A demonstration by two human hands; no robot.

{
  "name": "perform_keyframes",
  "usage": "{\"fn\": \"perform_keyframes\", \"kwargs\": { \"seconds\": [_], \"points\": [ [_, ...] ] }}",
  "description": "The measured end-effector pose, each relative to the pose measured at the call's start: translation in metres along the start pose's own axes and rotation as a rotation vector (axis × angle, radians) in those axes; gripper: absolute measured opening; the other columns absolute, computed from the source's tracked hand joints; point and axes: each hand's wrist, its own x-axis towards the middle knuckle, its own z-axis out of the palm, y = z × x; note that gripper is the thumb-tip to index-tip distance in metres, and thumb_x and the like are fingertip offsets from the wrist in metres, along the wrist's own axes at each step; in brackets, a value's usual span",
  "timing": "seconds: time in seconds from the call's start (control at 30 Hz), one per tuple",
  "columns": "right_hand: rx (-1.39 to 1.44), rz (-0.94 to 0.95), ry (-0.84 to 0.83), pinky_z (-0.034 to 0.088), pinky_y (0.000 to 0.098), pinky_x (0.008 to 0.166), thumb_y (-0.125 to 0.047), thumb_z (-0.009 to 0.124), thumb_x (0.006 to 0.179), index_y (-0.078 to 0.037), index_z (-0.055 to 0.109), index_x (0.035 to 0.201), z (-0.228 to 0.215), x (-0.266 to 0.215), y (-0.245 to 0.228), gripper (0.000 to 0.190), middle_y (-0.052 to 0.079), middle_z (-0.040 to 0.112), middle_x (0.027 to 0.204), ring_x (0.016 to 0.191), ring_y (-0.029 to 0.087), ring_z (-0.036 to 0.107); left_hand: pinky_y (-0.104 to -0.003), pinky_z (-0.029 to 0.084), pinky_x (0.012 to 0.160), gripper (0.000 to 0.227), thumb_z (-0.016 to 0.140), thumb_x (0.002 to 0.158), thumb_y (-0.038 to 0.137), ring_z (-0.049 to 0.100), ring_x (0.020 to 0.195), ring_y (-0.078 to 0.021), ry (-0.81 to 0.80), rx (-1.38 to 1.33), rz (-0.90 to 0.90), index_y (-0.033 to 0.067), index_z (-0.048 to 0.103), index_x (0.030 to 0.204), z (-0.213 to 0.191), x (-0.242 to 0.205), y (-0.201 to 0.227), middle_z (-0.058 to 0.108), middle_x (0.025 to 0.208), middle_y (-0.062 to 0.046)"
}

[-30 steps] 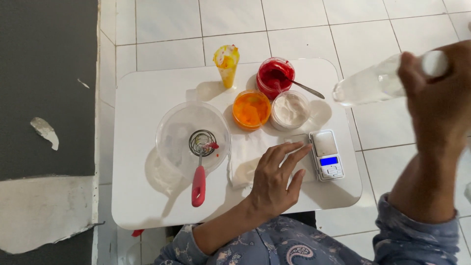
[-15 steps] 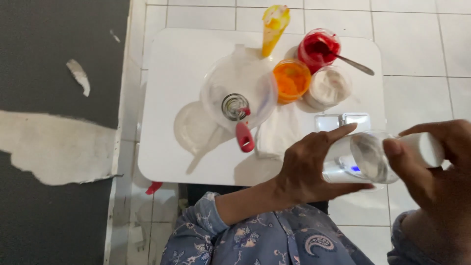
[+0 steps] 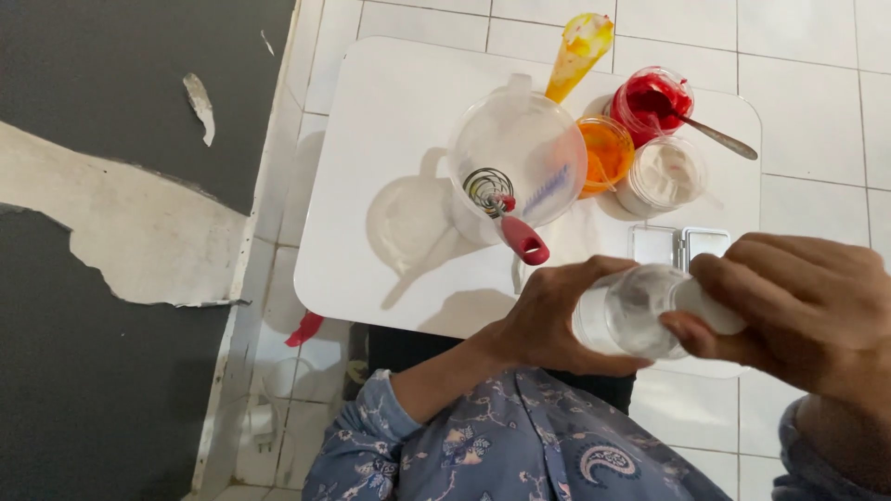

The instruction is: Measuring and mixing various powders and liquids using a digital scale, spoons, and a whisk to prepare a solution.

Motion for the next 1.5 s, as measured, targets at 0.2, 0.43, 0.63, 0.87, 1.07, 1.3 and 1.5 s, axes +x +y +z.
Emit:
{"fn": "perform_keyframes", "kwargs": {
  "seconds": [0.2, 0.43, 0.63, 0.87, 1.07, 1.3, 1.5],
  "points": [
    [0.091, -0.046, -0.142, 0.051, 0.0376, 0.066, -0.039, 0.067, 0.089, -0.004, 0.064, 0.112, -0.006, 0.01, -0.005, 0.042, 0.007, 0.058, 0.085, 0.071, 0.025, 0.059, -0.035, 0.059, 0.089, 0.081, 0.083, 0.072, 0.047, 0.073, 0.1, -0.021, -0.099, -0.064, -0.077, 0.0099, 0.051, 0.137, -0.015, -0.008, 0.002, 0.072, 0.119, -0.006],
    [0.283, 0.062, -0.179, 0.052, 0.0347, 0.079, -0.014, 0.049, 0.095, -0.014, 0.069, 0.116, -0.022, 0.017, -0.028, 0.029, 0.011, 0.065, 0.122, 0.092, 0.025, 0.063, -0.035, 0.059, 0.092, 0.08, 0.087, 0.07, 0.043, 0.074, 0.106, -0.021, -0.066, -0.016, -0.061, 0.0109, 0.052, 0.135, -0.02, -0.015, 0.001, 0.069, 0.127, -0.005],
    [0.141, 0.059, -0.057, 0.054, 0.0386, 0.081, -0.042, 0.081, 0.077, -0.01, 0.066, 0.125, -0.006, 0.021, -0.045, 0.06, 0.015, 0.062, 0.114, 0.095, 0.029, 0.064, -0.041, 0.062, 0.094, 0.081, 0.089, 0.071, 0.038, 0.073, 0.111, -0.0254, 0.03, 0.033, -0.063, 0.0105, 0.05, 0.136, -0.028, -0.032, 0.004, 0.068, 0.131, -0.008],
    [0.072, 0.031, -0.118, 0.054, 0.0387, 0.065, -0.028, 0.072, 0.092, 0.002, 0.06, 0.117, 0.005, 0.04, -0.076, 0.041, 0.011, 0.06, 0.09, 0.074, 0.026, 0.059, -0.04, 0.062, 0.093, 0.078, 0.088, 0.076, 0.039, 0.073, 0.109, -0.0279, 0.145, 0.042, -0.012, 0.0082, 0.048, 0.136, -0.044, -0.055, 0.013, 0.067, 0.128, -0.012],
    [0.284, -0.242, -0.318, 0.052, 0.0429, 0.079, 0.008, 0.038, 0.093, -0.005, 0.049, 0.135, -0.009, 0.077, -0.079, 0.045, 0.022, 0.05, 0.127, 0.103, 0.035, 0.058, -0.04, 0.063, 0.099, 0.077, 0.093, 0.072, 0.033, 0.074, 0.111, -0.0278, 0.187, 0.09, 0.022, 0.0066, 0.053, 0.132, -0.082, -0.063, 0.024, 0.069, 0.126, -0.012],
    [0.231, -0.278, -0.196, 0.069, 0.0376, 0.067, -0.021, 0.079, 0.088, -0.004, 0.066, 0.119, -0.006, 0.169, -0.084, 0.038, 0.019, 0.064, 0.116, 0.079, 0.028, 0.073, -0.037, 0.059, 0.099, 0.087, 0.096, 0.067, 0.038, 0.072, 0.113, -0.028, 0.283, 0.318, -0.12, 0.0061, 0.051, 0.134, -0.147, -0.044, 0.016, 0.068, 0.124, -0.014],
    [0.028, 0.067, -0.128, 0.038, 0.0459, 0.05, -0.038, 0.072, 0.112, -0.003, 0.05, 0.09, 0.016, 0.2, -0.057, 0.046, 0.013, 0.059, 0.065, 0.05, 0.038, 0.054, -0.038, 0.065, 0.096, 0.08, 0.091, 0.078, 0.043, 0.073, 0.109, -0.0305, 0.323, 0.561, 0.036, 0.0038, 0.051, 0.134, -0.2, 0.0, -0.004, 0.065, 0.128, -0.014]
  ]
}}
